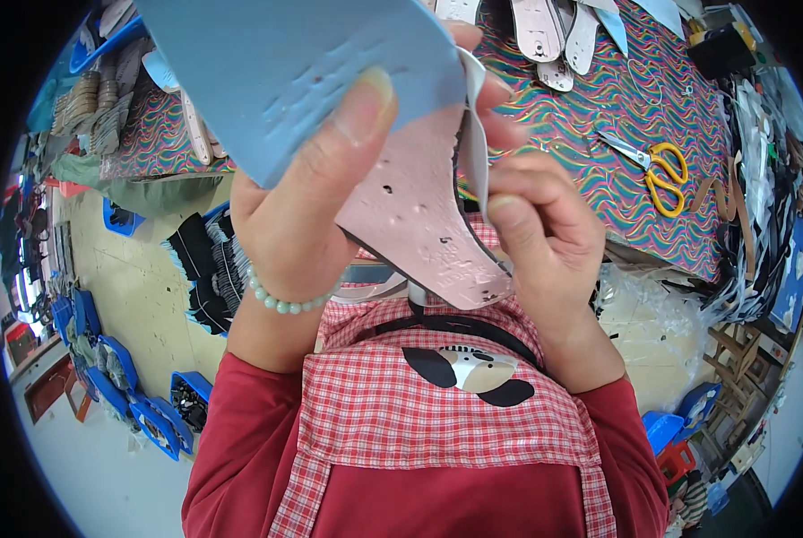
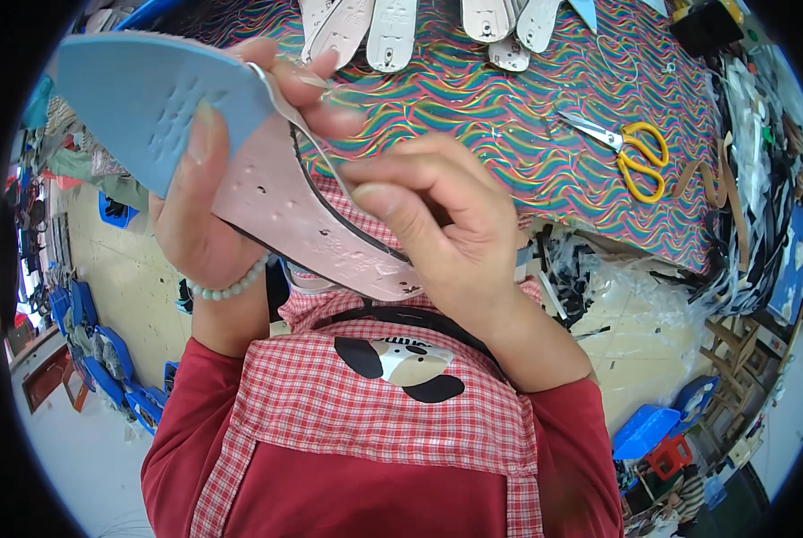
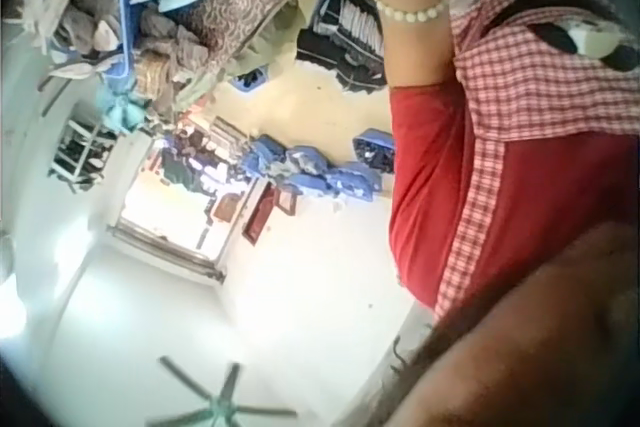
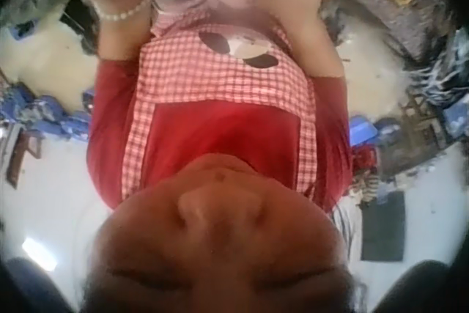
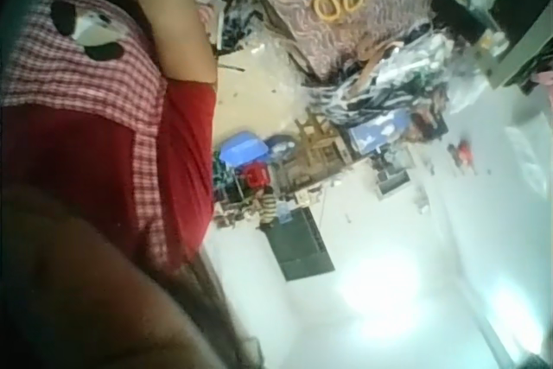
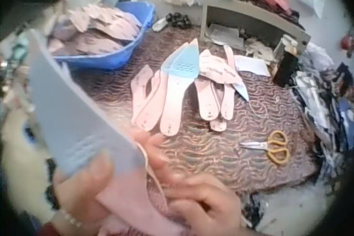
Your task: The person assembles shoe parts by hand, repeatedly picking up a pink insole and a light blue sole piece, aligning them, and pressing them together. They handle the parts one at a time, turning them over and adjusting alignment before placing the assembled unit on the table.
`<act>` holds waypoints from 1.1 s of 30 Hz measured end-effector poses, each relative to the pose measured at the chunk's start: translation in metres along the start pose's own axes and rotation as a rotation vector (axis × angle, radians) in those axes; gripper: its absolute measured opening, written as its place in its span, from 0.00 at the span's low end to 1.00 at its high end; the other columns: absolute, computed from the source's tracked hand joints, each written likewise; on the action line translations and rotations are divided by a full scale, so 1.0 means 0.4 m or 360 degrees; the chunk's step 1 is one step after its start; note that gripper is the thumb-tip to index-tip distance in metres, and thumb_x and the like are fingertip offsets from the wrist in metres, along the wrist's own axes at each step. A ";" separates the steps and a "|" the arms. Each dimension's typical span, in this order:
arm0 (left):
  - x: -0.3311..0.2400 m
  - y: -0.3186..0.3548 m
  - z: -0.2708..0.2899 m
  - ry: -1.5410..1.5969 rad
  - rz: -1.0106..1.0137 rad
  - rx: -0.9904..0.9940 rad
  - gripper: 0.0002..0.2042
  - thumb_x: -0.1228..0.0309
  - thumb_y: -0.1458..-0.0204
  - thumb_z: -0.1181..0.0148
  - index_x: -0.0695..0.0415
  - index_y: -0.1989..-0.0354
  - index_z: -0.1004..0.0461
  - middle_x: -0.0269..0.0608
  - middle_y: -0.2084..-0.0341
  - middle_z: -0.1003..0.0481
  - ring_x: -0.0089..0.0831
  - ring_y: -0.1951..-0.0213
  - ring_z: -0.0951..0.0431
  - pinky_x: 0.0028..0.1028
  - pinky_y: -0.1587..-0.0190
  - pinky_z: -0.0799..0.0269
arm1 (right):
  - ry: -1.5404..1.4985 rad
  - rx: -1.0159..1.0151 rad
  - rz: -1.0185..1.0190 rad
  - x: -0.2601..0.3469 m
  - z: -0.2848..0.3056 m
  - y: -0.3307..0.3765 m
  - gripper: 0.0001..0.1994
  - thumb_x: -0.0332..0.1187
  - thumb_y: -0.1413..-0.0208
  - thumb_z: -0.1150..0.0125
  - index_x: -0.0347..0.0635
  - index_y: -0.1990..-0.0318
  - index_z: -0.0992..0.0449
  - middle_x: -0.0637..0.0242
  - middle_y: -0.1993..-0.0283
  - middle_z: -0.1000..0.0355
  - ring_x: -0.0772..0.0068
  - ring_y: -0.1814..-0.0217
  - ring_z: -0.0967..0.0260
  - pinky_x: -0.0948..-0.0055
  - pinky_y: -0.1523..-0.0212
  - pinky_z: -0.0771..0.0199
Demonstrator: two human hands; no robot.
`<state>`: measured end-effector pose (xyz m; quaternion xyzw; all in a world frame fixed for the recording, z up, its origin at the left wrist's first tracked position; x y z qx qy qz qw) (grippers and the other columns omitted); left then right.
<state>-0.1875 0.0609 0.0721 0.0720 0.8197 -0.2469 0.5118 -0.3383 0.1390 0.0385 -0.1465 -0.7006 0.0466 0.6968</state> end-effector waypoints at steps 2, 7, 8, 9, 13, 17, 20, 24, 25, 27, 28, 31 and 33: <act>-0.007 -0.005 -0.011 -0.0217 0.0057 -0.0052 0.25 0.61 0.41 0.55 0.73 0.46 0.38 0.58 0.62 0.26 0.42 0.65 0.22 0.45 0.48 0.33 | -0.0044 0.0066 -0.0025 -0.001 0.008 -0.005 0.06 0.26 0.48 0.38 0.37 0.62 0.20 0.68 0.64 0.32 0.78 0.63 0.34 0.81 0.63 0.34; -0.020 -0.003 -0.035 -0.0309 0.0182 -0.0099 0.24 0.62 0.41 0.52 0.75 0.47 0.37 0.60 0.62 0.27 0.40 0.69 0.23 0.36 0.64 0.24 | -0.0140 0.0112 -0.0160 -0.008 0.029 -0.005 0.07 0.26 0.48 0.37 0.37 0.62 0.20 0.69 0.64 0.32 0.82 0.64 0.35 0.84 0.66 0.36; -0.017 -0.002 -0.032 -0.0261 0.0189 -0.0075 0.24 0.63 0.41 0.52 0.75 0.47 0.38 0.61 0.61 0.27 0.40 0.69 0.23 0.34 0.65 0.24 | -0.0204 0.0128 -0.0195 -0.011 0.027 -0.005 0.07 0.26 0.48 0.37 0.37 0.62 0.20 0.69 0.64 0.32 0.82 0.64 0.35 0.84 0.66 0.36; -0.017 -0.001 -0.031 -0.0213 0.0196 -0.0052 0.24 0.63 0.41 0.52 0.76 0.47 0.38 0.61 0.61 0.27 0.40 0.69 0.23 0.33 0.67 0.24 | -0.0269 0.0145 -0.0230 -0.016 0.025 -0.004 0.07 0.26 0.48 0.37 0.36 0.62 0.20 0.69 0.64 0.32 0.82 0.64 0.35 0.84 0.67 0.36; -0.013 0.000 -0.034 -0.0262 0.0134 -0.0103 0.20 0.66 0.43 0.48 0.72 0.51 0.33 0.54 0.63 0.24 0.35 0.67 0.22 0.30 0.64 0.25 | -0.0677 0.0162 -0.0432 -0.011 0.007 0.000 0.06 0.28 0.45 0.39 0.33 0.63 0.22 0.69 0.64 0.32 0.85 0.65 0.36 0.84 0.68 0.37; 0.011 -0.013 -0.012 -0.0150 0.0400 -0.0072 0.14 0.69 0.48 0.40 0.67 0.58 0.27 0.41 0.66 0.22 0.28 0.63 0.22 0.25 0.60 0.26 | -0.0551 0.0303 -0.0781 -0.021 0.006 -0.007 0.07 0.29 0.44 0.40 0.34 0.63 0.26 0.72 0.68 0.31 0.87 0.67 0.37 0.84 0.70 0.37; 0.051 -0.054 -0.001 -0.0056 0.0580 -0.0054 0.13 0.68 0.49 0.38 0.66 0.61 0.26 0.37 0.70 0.23 0.25 0.66 0.22 0.23 0.61 0.26 | -0.0163 0.0187 -0.0616 -0.045 -0.003 -0.015 0.08 0.30 0.44 0.40 0.35 0.63 0.29 0.72 0.71 0.31 0.86 0.70 0.37 0.81 0.73 0.37; 0.126 -0.029 -0.014 -0.0001 0.0363 -0.0129 0.22 0.72 0.49 0.39 0.65 0.48 0.38 0.46 0.59 0.26 0.29 0.63 0.22 0.27 0.58 0.25 | 0.0840 -0.0106 -0.0069 -0.050 0.007 -0.025 0.08 0.29 0.47 0.39 0.35 0.63 0.30 0.66 0.71 0.31 0.73 0.73 0.34 0.73 0.74 0.35; 0.170 -0.015 -0.009 -0.0126 0.0138 -0.0114 0.24 0.74 0.48 0.41 0.65 0.43 0.42 0.51 0.55 0.27 0.32 0.62 0.22 0.29 0.57 0.24 | 0.1203 -0.0176 0.0102 -0.055 0.010 -0.034 0.09 0.29 0.48 0.39 0.36 0.63 0.31 0.64 0.71 0.31 0.68 0.73 0.33 0.71 0.74 0.34; 0.187 0.015 -0.023 -0.0248 0.0466 -0.0065 0.33 0.78 0.51 0.39 0.62 0.38 0.52 0.52 0.49 0.31 0.36 0.54 0.24 0.34 0.52 0.26 | 0.1210 -0.0142 0.0168 -0.068 -0.007 -0.015 0.09 0.27 0.50 0.38 0.36 0.63 0.30 0.59 0.67 0.32 0.59 0.68 0.31 0.67 0.72 0.31; 0.186 0.016 -0.021 -0.0117 0.0595 -0.0021 0.34 0.78 0.51 0.39 0.62 0.38 0.52 0.53 0.50 0.31 0.37 0.53 0.24 0.35 0.51 0.26 | 0.1155 -0.0174 0.0220 -0.069 -0.010 -0.008 0.09 0.27 0.50 0.38 0.36 0.63 0.30 0.60 0.66 0.31 0.59 0.67 0.31 0.66 0.71 0.30; 0.178 0.020 -0.017 0.0304 0.0747 0.0008 0.33 0.77 0.51 0.38 0.62 0.37 0.49 0.50 0.57 0.26 0.41 0.53 0.23 0.37 0.50 0.26 | 0.1096 -0.0117 0.0229 -0.048 0.000 0.002 0.08 0.28 0.50 0.37 0.36 0.64 0.29 0.59 0.65 0.30 0.60 0.66 0.30 0.67 0.70 0.29; 0.185 0.025 -0.011 0.0439 0.0740 -0.0035 0.32 0.74 0.50 0.36 0.62 0.38 0.45 0.47 0.62 0.24 0.42 0.55 0.22 0.36 0.51 0.26 | 0.1085 -0.0097 0.0319 -0.040 0.013 -0.004 0.08 0.27 0.50 0.37 0.35 0.65 0.28 0.58 0.65 0.29 0.60 0.66 0.29 0.68 0.70 0.28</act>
Point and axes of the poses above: each hand's wrist, its own y-axis away from the middle knuckle, its own z-axis out of the back of the hand, x = y × z, the point moved 1 cm from there along -y, towards the middle knuckle
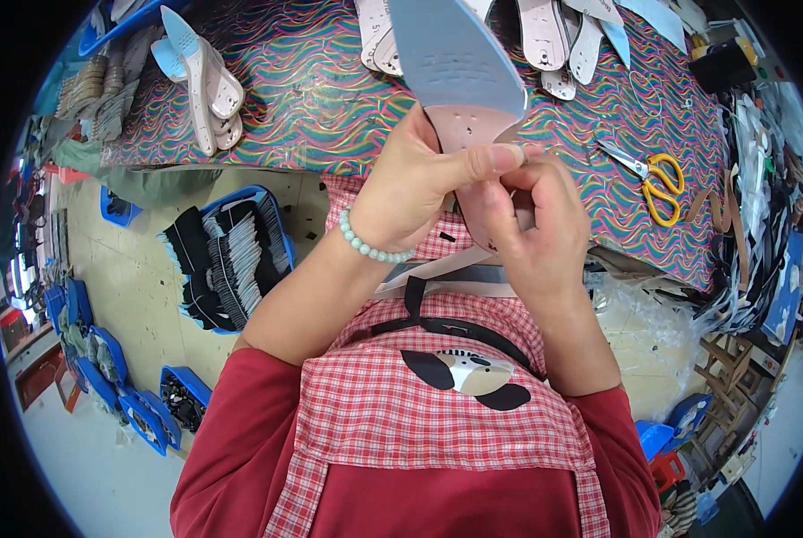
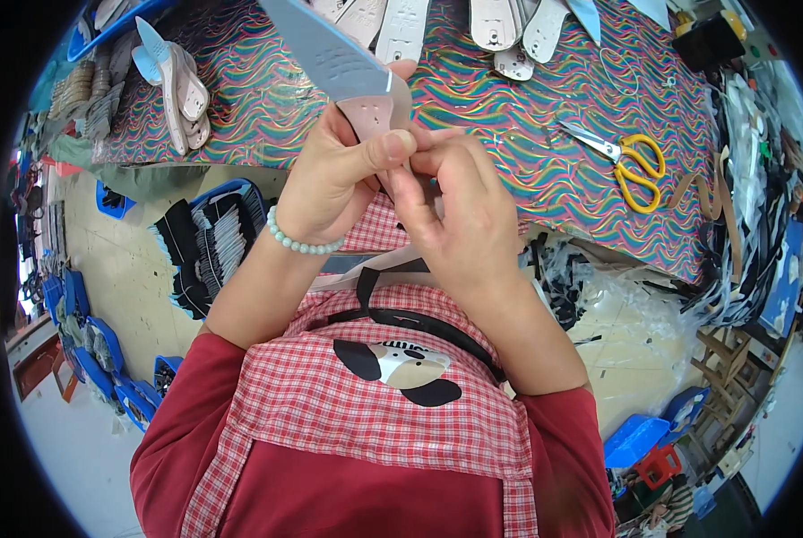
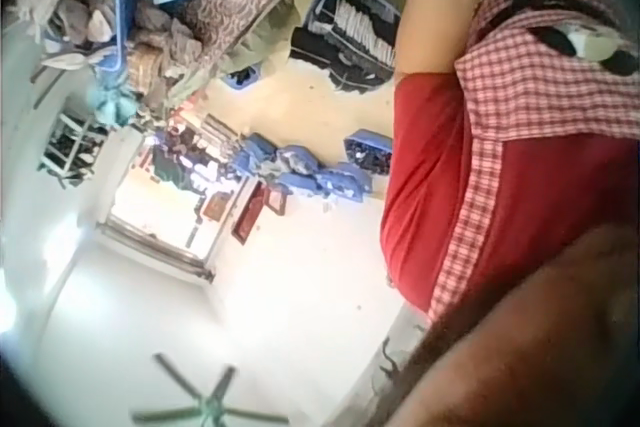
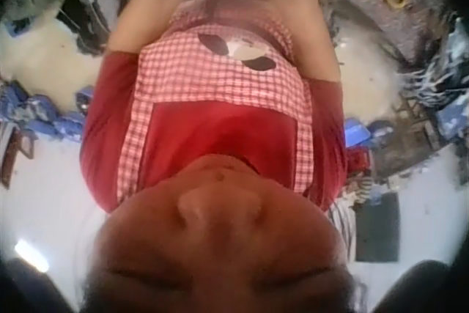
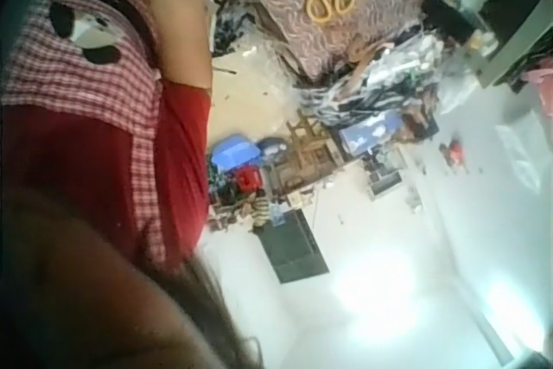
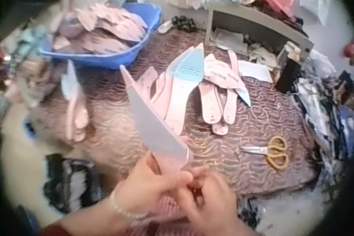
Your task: The person assembles shoe parts by hand, repeatedly picking up a pink insole and a light blue sole piece, aligning them, and pressing them together. They handle the parts one at a time, turning them over and adjusting alignment before placing the assembled unit on the table.
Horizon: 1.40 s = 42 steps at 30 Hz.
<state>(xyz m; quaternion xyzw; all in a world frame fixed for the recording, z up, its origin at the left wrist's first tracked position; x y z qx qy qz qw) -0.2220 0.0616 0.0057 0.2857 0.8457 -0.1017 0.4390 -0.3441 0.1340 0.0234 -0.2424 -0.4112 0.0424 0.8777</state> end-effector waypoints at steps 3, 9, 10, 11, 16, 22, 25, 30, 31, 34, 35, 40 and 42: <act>-0.017 0.011 -0.011 0.0148 0.0021 0.0037 0.25 0.70 0.49 0.36 0.62 0.45 0.37 0.43 0.68 0.23 0.39 0.59 0.21 0.35 0.54 0.24 | -0.0198 0.0250 -0.0119 0.004 0.038 -0.023 0.08 0.30 0.47 0.37 0.35 0.66 0.26 0.62 0.68 0.27 0.68 0.66 0.28 0.73 0.71 0.29; -0.011 0.015 0.003 0.0060 0.0207 -0.0051 0.15 0.66 0.46 0.39 0.61 0.55 0.31 0.42 0.70 0.23 0.30 0.68 0.20 0.29 0.64 0.22 | -0.0995 -0.0041 -0.0753 -0.045 0.084 -0.087 0.11 0.36 0.43 0.39 0.36 0.66 0.24 0.73 0.73 0.28 0.86 0.71 0.34 0.82 0.73 0.34; -0.010 0.018 -0.006 0.0076 0.0262 -0.0064 0.15 0.66 0.46 0.39 0.61 0.55 0.31 0.42 0.70 0.23 0.30 0.69 0.20 0.28 0.65 0.22 | -0.1052 0.0030 -0.0758 -0.056 0.074 -0.095 0.11 0.36 0.43 0.39 0.36 0.67 0.24 0.73 0.73 0.28 0.86 0.72 0.34 0.82 0.73 0.34; -0.013 0.021 -0.018 0.0069 0.0244 -0.0060 0.14 0.67 0.45 0.41 0.61 0.54 0.31 0.42 0.69 0.23 0.30 0.70 0.20 0.27 0.68 0.21 | -0.1119 0.0115 -0.0760 -0.067 0.059 -0.104 0.10 0.36 0.43 0.39 0.36 0.67 0.25 0.73 0.74 0.29 0.86 0.73 0.34 0.82 0.73 0.34; 0.002 0.035 -0.043 -0.0172 0.0061 -0.0295 0.12 0.71 0.43 0.44 0.63 0.53 0.32 0.41 0.68 0.24 0.28 0.71 0.21 0.27 0.69 0.21 | -0.0258 0.0034 -0.0643 -0.034 0.020 -0.111 0.10 0.34 0.43 0.40 0.35 0.70 0.28 0.70 0.80 0.32 0.83 0.76 0.33 0.79 0.73 0.32; -0.001 0.026 -0.028 -0.0095 0.0046 -0.0328 0.13 0.77 0.45 0.44 0.63 0.53 0.36 0.42 0.65 0.26 0.28 0.72 0.21 0.26 0.72 0.20 | -0.0902 0.0093 -0.0553 -0.082 -0.009 -0.089 0.10 0.33 0.43 0.42 0.34 0.65 0.29 0.67 0.72 0.29 0.83 0.69 0.33 0.79 0.70 0.31; -0.014 0.022 -0.033 -0.0163 0.0045 -0.0254 0.13 0.73 0.45 0.44 0.62 0.53 0.35 0.42 0.65 0.26 0.28 0.71 0.21 0.26 0.71 0.21 | -0.0950 0.0165 -0.0555 -0.080 0.009 -0.099 0.09 0.33 0.43 0.42 0.35 0.64 0.29 0.68 0.68 0.29 0.84 0.68 0.34 0.80 0.69 0.31; -0.027 0.009 -0.020 0.0119 0.0229 0.0093 0.19 0.58 0.41 0.48 0.61 0.50 0.34 0.42 0.67 0.26 0.27 0.68 0.22 0.27 0.66 0.23 | -0.1182 0.0051 -0.0484 -0.035 0.026 -0.117 0.06 0.30 0.42 0.43 0.37 0.65 0.29 0.69 0.68 0.30 0.86 0.79 0.37 0.85 0.78 0.35; -0.028 0.005 -0.018 0.0119 0.0183 0.0208 0.20 0.56 0.40 0.50 0.61 0.50 0.34 0.42 0.67 0.26 0.27 0.68 0.23 0.28 0.66 0.24 | -0.1265 0.0107 -0.0660 -0.007 0.034 -0.118 0.06 0.30 0.41 0.44 0.37 0.62 0.29 0.69 0.65 0.30 0.85 0.82 0.36 0.87 0.82 0.38; -0.041 0.014 -0.005 0.0001 0.0076 0.0291 0.21 0.53 0.39 0.53 0.62 0.55 0.30 0.39 0.77 0.29 0.32 0.68 0.24 0.33 0.59 0.27 | -0.1441 0.0054 -0.0549 -0.010 0.032 -0.111 0.09 0.30 0.41 0.45 0.38 0.55 0.29 0.66 0.61 0.29 0.80 0.73 0.29 0.82 0.73 0.30; -0.053 0.008 -0.004 -0.0042 -0.0009 0.0293 0.20 0.54 0.39 0.53 0.63 0.58 0.29 0.38 0.79 0.30 0.33 0.68 0.25 0.34 0.56 0.29 | -0.1352 0.0143 -0.0601 -0.017 0.034 -0.104 0.11 0.30 0.41 0.45 0.38 0.52 0.30 0.65 0.60 0.29 0.79 0.68 0.30 0.80 0.68 0.31; -0.087 0.016 0.005 -0.0379 -0.0198 0.0003 0.16 0.59 0.38 0.53 0.61 0.67 0.29 0.35 0.84 0.35 0.36 0.65 0.26 0.42 0.45 0.36 | -0.1191 0.0488 -0.0738 -0.064 0.040 -0.020 0.21 0.29 0.44 0.43 0.38 0.43 0.35 0.65 0.61 0.28 0.80 0.61 0.31 0.78 0.61 0.31; -0.083 0.032 -0.005 -0.0092 -0.0173 0.0013 0.15 0.60 0.38 0.54 0.60 0.67 0.30 0.34 0.83 0.35 0.34 0.64 0.26 0.42 0.42 0.38 | -0.0905 0.0295 -0.0504 -0.008 0.078 -0.056 0.20 0.28 0.45 0.42 0.38 0.45 0.34 0.67 0.64 0.29 0.82 0.66 0.31 0.81 0.66 0.32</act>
Point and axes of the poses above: each hand's wrist, its own y-axis away from the middle knuckle, its own z-axis out of the back of the hand, x = y × z, the point moved 1 cm from there along -y, towards the middle knuckle
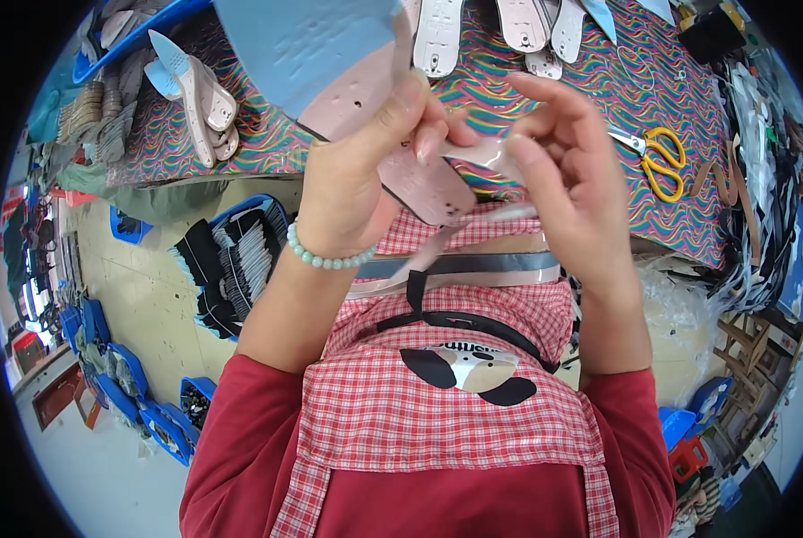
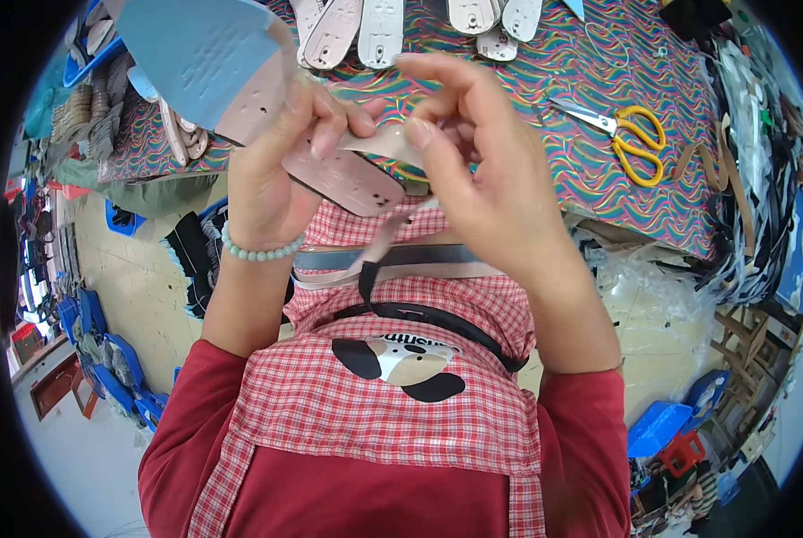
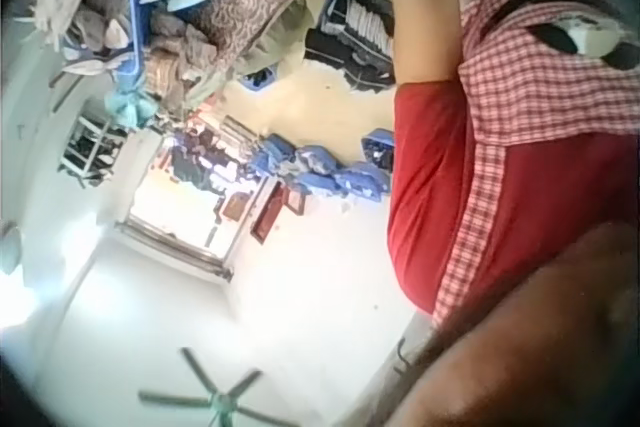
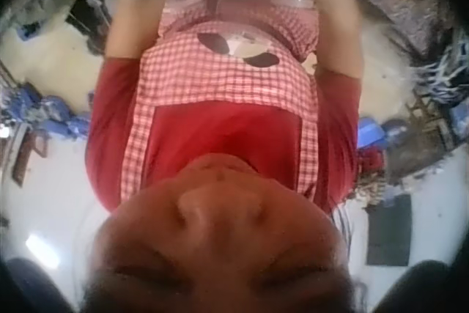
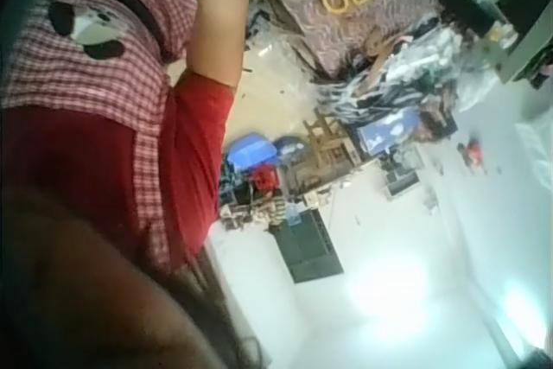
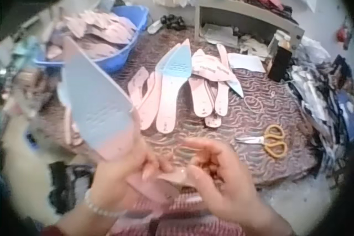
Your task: The person assembles shoe parts by hand, repeatedly picking up a pink insole and a light blue sole piece, aligning them, and pressing them together. They handle the parts one at a time, turning them over and adjusting alignment before placing the assembled unit on the table.
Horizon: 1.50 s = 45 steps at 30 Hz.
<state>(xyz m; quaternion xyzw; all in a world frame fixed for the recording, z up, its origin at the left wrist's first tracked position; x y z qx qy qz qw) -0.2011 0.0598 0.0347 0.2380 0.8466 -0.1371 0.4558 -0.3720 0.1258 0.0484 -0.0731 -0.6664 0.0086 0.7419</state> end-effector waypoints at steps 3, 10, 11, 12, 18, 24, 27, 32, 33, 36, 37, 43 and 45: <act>-0.028 -0.008 0.003 0.0584 -0.0109 0.0089 0.14 0.60 0.37 0.56 0.58 0.66 0.31 0.32 0.81 0.34 0.31 0.63 0.26 0.41 0.39 0.40 | 0.0973 0.0073 0.0604 0.034 -0.008 0.001 0.18 0.33 0.47 0.38 0.39 0.50 0.31 0.63 0.67 0.31 0.71 0.72 0.29 0.74 0.74 0.29; -0.078 -0.017 -0.006 0.1160 -0.0159 0.0148 0.11 0.61 0.38 0.53 0.55 0.66 0.32 0.27 0.81 0.37 0.23 0.72 0.33 0.34 0.53 0.35 | 0.0918 -0.0052 0.0522 -0.033 -0.067 0.091 0.20 0.38 0.46 0.38 0.37 0.50 0.32 0.61 0.68 0.30 0.65 0.72 0.28 0.71 0.73 0.28; -0.064 -0.031 -0.003 0.1172 -0.0145 0.0235 0.12 0.59 0.38 0.53 0.54 0.66 0.31 0.27 0.81 0.36 0.24 0.71 0.32 0.37 0.51 0.34 | 0.0786 -0.0149 0.0438 -0.040 -0.092 0.104 0.19 0.36 0.44 0.40 0.36 0.49 0.32 0.61 0.68 0.30 0.67 0.72 0.28 0.73 0.72 0.28; -0.055 -0.040 -0.009 0.1183 -0.0131 0.0324 0.13 0.57 0.39 0.52 0.53 0.66 0.30 0.27 0.81 0.34 0.25 0.69 0.30 0.41 0.50 0.32 | 0.0465 -0.0209 0.0302 -0.038 -0.099 0.102 0.17 0.35 0.42 0.42 0.36 0.50 0.32 0.62 0.68 0.30 0.70 0.72 0.29 0.74 0.71 0.29; -0.065 -0.047 -0.017 -0.0017 -0.0406 0.0412 0.13 0.67 0.43 0.46 0.64 0.56 0.27 0.41 0.63 0.24 0.31 0.61 0.26 0.31 0.52 0.33 | 0.0528 -0.0220 0.0665 0.154 0.109 -0.070 0.09 0.31 0.37 0.51 0.36 0.54 0.31 0.67 0.64 0.29 0.81 0.70 0.33 0.80 0.69 0.33; -0.228 -0.078 -0.119 -0.2085 -0.1293 0.0210 0.09 0.73 0.51 0.36 0.63 0.62 0.23 0.38 0.68 0.25 0.28 0.63 0.26 0.26 0.58 0.33 | 0.1280 0.0165 0.0455 0.339 0.141 -0.052 0.12 0.25 0.41 0.52 0.34 0.52 0.30 0.68 0.66 0.30 0.80 0.68 0.35 0.80 0.66 0.34; -0.203 -0.079 -0.081 -0.1971 -0.1155 0.0608 0.13 0.70 0.56 0.32 0.62 0.62 0.23 0.40 0.68 0.24 0.29 0.62 0.25 0.27 0.59 0.31 | 0.1463 0.0421 0.0802 0.310 0.128 -0.065 0.13 0.25 0.45 0.49 0.35 0.53 0.29 0.67 0.64 0.28 0.79 0.68 0.33 0.78 0.68 0.32; -0.169 -0.019 -0.099 -0.1346 -0.0330 0.0620 0.10 0.71 0.55 0.34 0.58 0.64 0.21 0.44 0.74 0.24 0.34 0.72 0.24 0.27 0.68 0.30 | 0.1037 0.0339 0.0874 0.278 0.109 -0.084 0.17 0.32 0.47 0.42 0.36 0.50 0.27 0.72 0.69 0.33 0.86 0.73 0.41 0.84 0.75 0.43; -0.168 -0.001 -0.099 -0.1335 -0.0216 0.0536 0.08 0.71 0.51 0.36 0.61 0.65 0.22 0.44 0.73 0.22 0.29 0.73 0.23 0.26 0.70 0.30 | 0.0789 0.0233 0.0806 0.263 0.111 -0.081 0.17 0.34 0.44 0.42 0.36 0.49 0.28 0.74 0.70 0.34 0.87 0.73 0.43 0.85 0.76 0.47; -0.132 0.041 -0.087 -0.0708 -0.0154 0.0214 0.08 0.70 0.48 0.38 0.64 0.67 0.22 0.41 0.74 0.22 0.23 0.71 0.24 0.24 0.69 0.30 | 0.0377 -0.0101 0.0712 0.200 0.065 -0.047 0.15 0.37 0.40 0.43 0.35 0.51 0.27 0.75 0.70 0.35 0.89 0.74 0.46 0.86 0.77 0.50; -0.129 0.047 -0.089 -0.0584 -0.0100 0.0176 0.10 0.69 0.45 0.40 0.65 0.65 0.23 0.37 0.73 0.22 0.21 0.70 0.25 0.23 0.68 0.29 | 0.0286 -0.0219 0.0685 0.175 0.043 -0.031 0.14 0.37 0.40 0.44 0.35 0.53 0.27 0.74 0.70 0.35 0.90 0.75 0.46 0.87 0.77 0.50; -0.084 0.049 -0.078 -0.0515 -0.0397 -0.0142 0.28 0.56 0.43 0.45 0.69 0.43 0.36 0.47 0.56 0.26 0.27 0.64 0.24 0.27 0.62 0.27 | 0.0116 -0.0409 0.0634 0.046 -0.087 0.009 0.07 0.26 0.47 0.38 0.36 0.61 0.26 0.63 0.64 0.30 0.72 0.67 0.33 0.78 0.65 0.33; -0.078 0.041 -0.069 -0.0505 -0.0448 -0.0074 0.28 0.56 0.42 0.47 0.69 0.43 0.36 0.48 0.52 0.28 0.27 0.59 0.25 0.29 0.56 0.28 | 0.0106 -0.0395 0.0610 0.048 -0.111 0.004 0.08 0.25 0.50 0.35 0.37 0.63 0.26 0.62 0.65 0.30 0.70 0.67 0.33 0.76 0.66 0.33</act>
Point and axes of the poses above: each hand's wrist, its own y-axis away from the middle knuckle, its own z-axis out of the back of the hand, x = y × z, the point moved 1 cm from there along -y, towards the middle knuckle
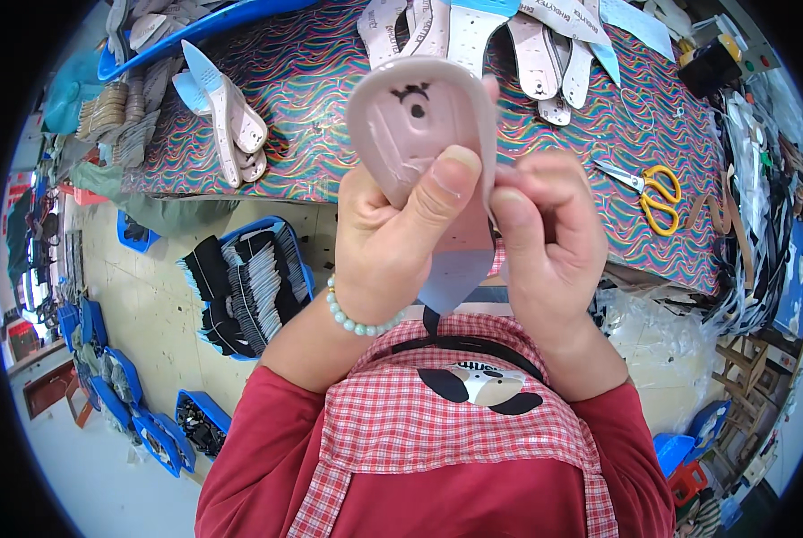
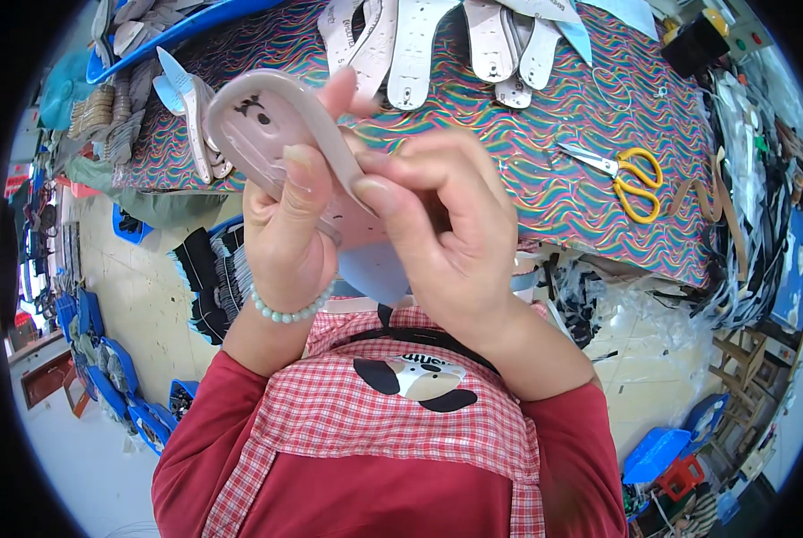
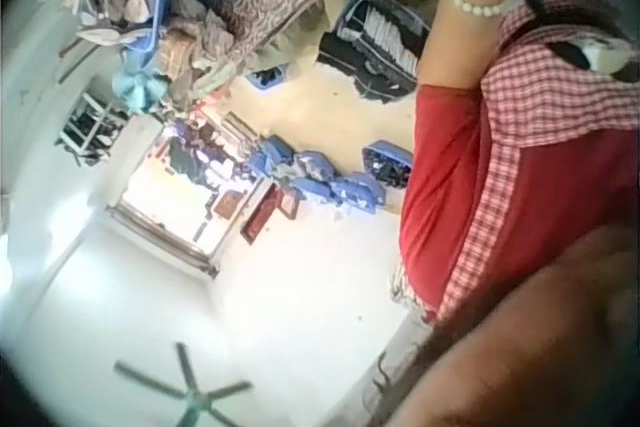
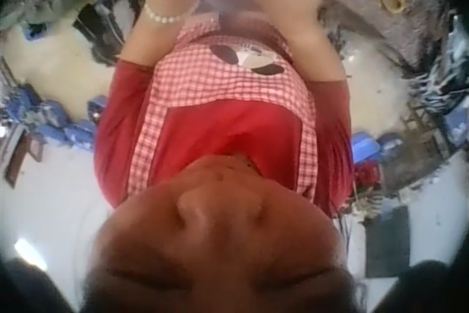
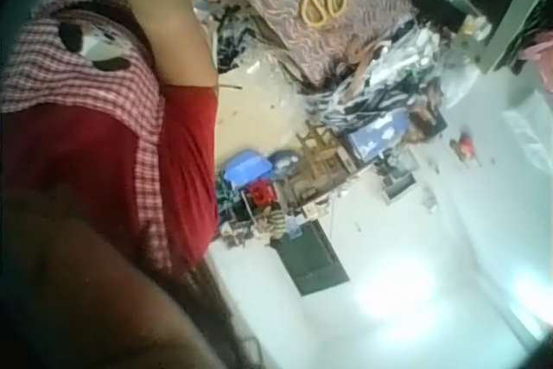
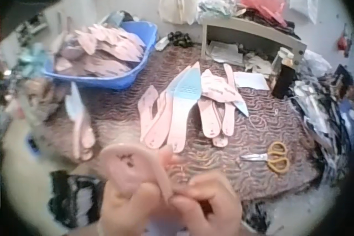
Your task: The person assembles shoe parts by hand, repeatedly picking up a pink insole and a light blue sole piece, aligning them, and pressing them together. They handle the parts one at a time, turning them over and adjusting alignment before placing the assembled unit on the table.
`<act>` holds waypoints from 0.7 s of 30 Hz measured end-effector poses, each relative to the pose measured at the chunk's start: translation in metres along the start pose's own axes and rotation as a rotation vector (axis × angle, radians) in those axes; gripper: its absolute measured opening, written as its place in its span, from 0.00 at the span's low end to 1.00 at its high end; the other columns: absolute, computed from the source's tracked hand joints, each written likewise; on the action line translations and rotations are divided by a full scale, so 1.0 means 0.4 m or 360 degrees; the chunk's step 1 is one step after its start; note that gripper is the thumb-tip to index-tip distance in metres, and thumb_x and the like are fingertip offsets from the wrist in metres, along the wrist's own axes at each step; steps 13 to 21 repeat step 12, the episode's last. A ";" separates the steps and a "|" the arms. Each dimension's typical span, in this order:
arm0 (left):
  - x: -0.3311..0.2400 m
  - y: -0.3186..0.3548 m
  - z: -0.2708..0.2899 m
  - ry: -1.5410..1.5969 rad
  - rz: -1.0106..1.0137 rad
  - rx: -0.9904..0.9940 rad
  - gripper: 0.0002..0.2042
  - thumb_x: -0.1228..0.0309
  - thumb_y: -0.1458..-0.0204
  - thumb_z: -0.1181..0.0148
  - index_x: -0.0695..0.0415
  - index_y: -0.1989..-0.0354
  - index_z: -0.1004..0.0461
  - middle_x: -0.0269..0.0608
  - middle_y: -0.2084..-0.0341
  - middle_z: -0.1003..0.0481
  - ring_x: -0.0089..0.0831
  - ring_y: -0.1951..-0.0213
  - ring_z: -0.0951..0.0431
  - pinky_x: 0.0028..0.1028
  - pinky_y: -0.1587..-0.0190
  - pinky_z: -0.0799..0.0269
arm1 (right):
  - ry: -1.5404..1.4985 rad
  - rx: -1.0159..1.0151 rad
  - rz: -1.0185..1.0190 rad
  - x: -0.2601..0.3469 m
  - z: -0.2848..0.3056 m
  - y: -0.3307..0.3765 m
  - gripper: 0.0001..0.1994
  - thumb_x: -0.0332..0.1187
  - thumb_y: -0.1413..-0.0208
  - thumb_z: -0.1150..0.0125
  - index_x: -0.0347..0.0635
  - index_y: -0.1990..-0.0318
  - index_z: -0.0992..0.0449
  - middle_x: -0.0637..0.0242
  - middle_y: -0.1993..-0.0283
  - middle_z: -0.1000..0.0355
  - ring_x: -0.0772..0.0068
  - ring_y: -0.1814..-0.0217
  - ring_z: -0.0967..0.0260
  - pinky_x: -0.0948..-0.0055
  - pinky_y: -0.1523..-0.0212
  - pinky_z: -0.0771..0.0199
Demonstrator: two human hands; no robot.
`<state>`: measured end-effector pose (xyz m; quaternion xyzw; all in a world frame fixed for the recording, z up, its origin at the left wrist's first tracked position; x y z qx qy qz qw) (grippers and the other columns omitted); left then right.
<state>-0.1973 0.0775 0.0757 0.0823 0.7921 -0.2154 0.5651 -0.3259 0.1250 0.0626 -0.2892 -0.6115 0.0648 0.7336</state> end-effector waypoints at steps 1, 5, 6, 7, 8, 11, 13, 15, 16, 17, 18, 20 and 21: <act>0.007 -0.007 -0.001 0.0023 0.0047 0.0032 0.28 0.56 0.41 0.47 0.69 0.43 0.36 0.47 0.52 0.28 0.27 0.58 0.25 0.29 0.55 0.28 | -0.0057 -0.0026 -0.0038 0.007 -0.011 -0.013 0.08 0.24 0.52 0.34 0.37 0.64 0.26 0.62 0.66 0.30 0.69 0.67 0.33 0.75 0.66 0.33; 0.013 -0.018 0.004 0.0093 0.0241 0.0058 0.23 0.54 0.40 0.50 0.65 0.51 0.30 0.43 0.58 0.28 0.27 0.61 0.28 0.29 0.55 0.30 | 0.0031 -0.0031 0.0253 -0.028 -0.002 -0.028 0.09 0.23 0.56 0.32 0.38 0.67 0.26 0.62 0.67 0.30 0.68 0.66 0.32 0.74 0.68 0.32; 0.024 -0.014 0.013 0.0155 0.0211 0.0000 0.22 0.54 0.40 0.51 0.63 0.53 0.29 0.41 0.60 0.29 0.27 0.62 0.28 0.29 0.55 0.31 | 0.0169 -0.0033 0.0303 -0.031 0.014 -0.010 0.09 0.24 0.56 0.31 0.37 0.67 0.26 0.61 0.67 0.30 0.68 0.67 0.31 0.74 0.68 0.31; 0.030 -0.014 0.017 0.0216 0.0182 -0.0058 0.21 0.53 0.40 0.51 0.62 0.56 0.28 0.40 0.62 0.29 0.27 0.63 0.28 0.29 0.55 0.31 | 0.0189 0.0041 0.0284 -0.033 0.024 0.002 0.10 0.25 0.56 0.31 0.37 0.67 0.25 0.61 0.67 0.29 0.68 0.67 0.31 0.74 0.68 0.31; 0.028 -0.016 0.012 0.0187 0.0189 -0.0128 0.20 0.52 0.40 0.53 0.59 0.60 0.29 0.38 0.65 0.29 0.29 0.63 0.28 0.31 0.53 0.31 | 0.0209 0.0115 0.0257 -0.037 0.031 0.013 0.10 0.26 0.56 0.30 0.38 0.67 0.25 0.61 0.67 0.29 0.69 0.67 0.31 0.74 0.69 0.31; 0.066 -0.009 0.028 0.0573 0.0193 0.0047 0.20 0.52 0.40 0.53 0.58 0.57 0.29 0.38 0.63 0.29 0.31 0.60 0.29 0.35 0.50 0.33 | 0.0351 0.0297 0.0128 -0.036 0.050 0.034 0.10 0.28 0.56 0.30 0.40 0.65 0.23 0.61 0.66 0.29 0.66 0.67 0.29 0.72 0.69 0.29; 0.071 -0.006 0.027 0.0580 0.0201 0.0053 0.20 0.52 0.40 0.53 0.58 0.57 0.29 0.38 0.63 0.29 0.31 0.60 0.29 0.35 0.50 0.33 | 0.0415 0.0381 0.0068 -0.029 0.054 0.032 0.10 0.28 0.56 0.30 0.41 0.64 0.22 0.61 0.66 0.28 0.65 0.66 0.29 0.71 0.69 0.28; 0.071 -0.006 0.027 0.0580 0.0201 0.0053 0.20 0.52 0.40 0.53 0.58 0.57 0.29 0.38 0.63 0.29 0.31 0.60 0.29 0.35 0.50 0.33 | 0.0415 0.0381 0.0068 -0.029 0.054 0.032 0.10 0.28 0.56 0.30 0.41 0.64 0.22 0.61 0.66 0.28 0.65 0.66 0.29 0.71 0.69 0.28; 0.071 -0.006 0.027 0.0580 0.0201 0.0053 0.20 0.52 0.40 0.53 0.58 0.57 0.29 0.38 0.63 0.29 0.31 0.60 0.29 0.35 0.50 0.33 | 0.0415 0.0381 0.0068 -0.029 0.054 0.032 0.10 0.28 0.56 0.30 0.41 0.64 0.22 0.61 0.66 0.28 0.65 0.66 0.29 0.71 0.69 0.28; 0.071 -0.006 0.027 0.0580 0.0201 0.0053 0.20 0.52 0.40 0.53 0.58 0.57 0.29 0.38 0.63 0.29 0.31 0.60 0.29 0.35 0.50 0.33 | 0.0415 0.0381 0.0068 -0.029 0.054 0.032 0.10 0.28 0.56 0.30 0.41 0.64 0.22 0.61 0.66 0.28 0.65 0.66 0.29 0.71 0.69 0.28; 0.071 -0.006 0.027 0.0580 0.0201 0.0053 0.20 0.52 0.40 0.53 0.58 0.57 0.29 0.38 0.63 0.29 0.31 0.60 0.29 0.35 0.50 0.33 | 0.0415 0.0381 0.0068 -0.029 0.054 0.032 0.10 0.28 0.56 0.30 0.41 0.64 0.22 0.61 0.66 0.28 0.65 0.66 0.29 0.71 0.69 0.28; 0.071 -0.006 0.027 0.0580 0.0201 0.0053 0.20 0.52 0.40 0.53 0.58 0.57 0.29 0.38 0.63 0.29 0.31 0.60 0.29 0.35 0.50 0.33 | 0.0415 0.0381 0.0068 -0.029 0.054 0.032 0.10 0.28 0.56 0.30 0.41 0.64 0.22 0.61 0.66 0.28 0.65 0.66 0.29 0.71 0.69 0.28; 0.071 -0.006 0.027 0.0580 0.0201 0.0053 0.20 0.52 0.40 0.53 0.58 0.57 0.29 0.38 0.63 0.29 0.31 0.60 0.29 0.35 0.50 0.33 | 0.0415 0.0381 0.0068 -0.029 0.054 0.032 0.10 0.28 0.56 0.30 0.41 0.64 0.22 0.61 0.66 0.28 0.65 0.66 0.29 0.71 0.69 0.28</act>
Point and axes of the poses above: each hand's wrist, its own y-axis away from the middle knuckle, its own z-axis out of the back of the hand, x = y × z, the point moved 1 cm from there along -y, towards the middle knuckle
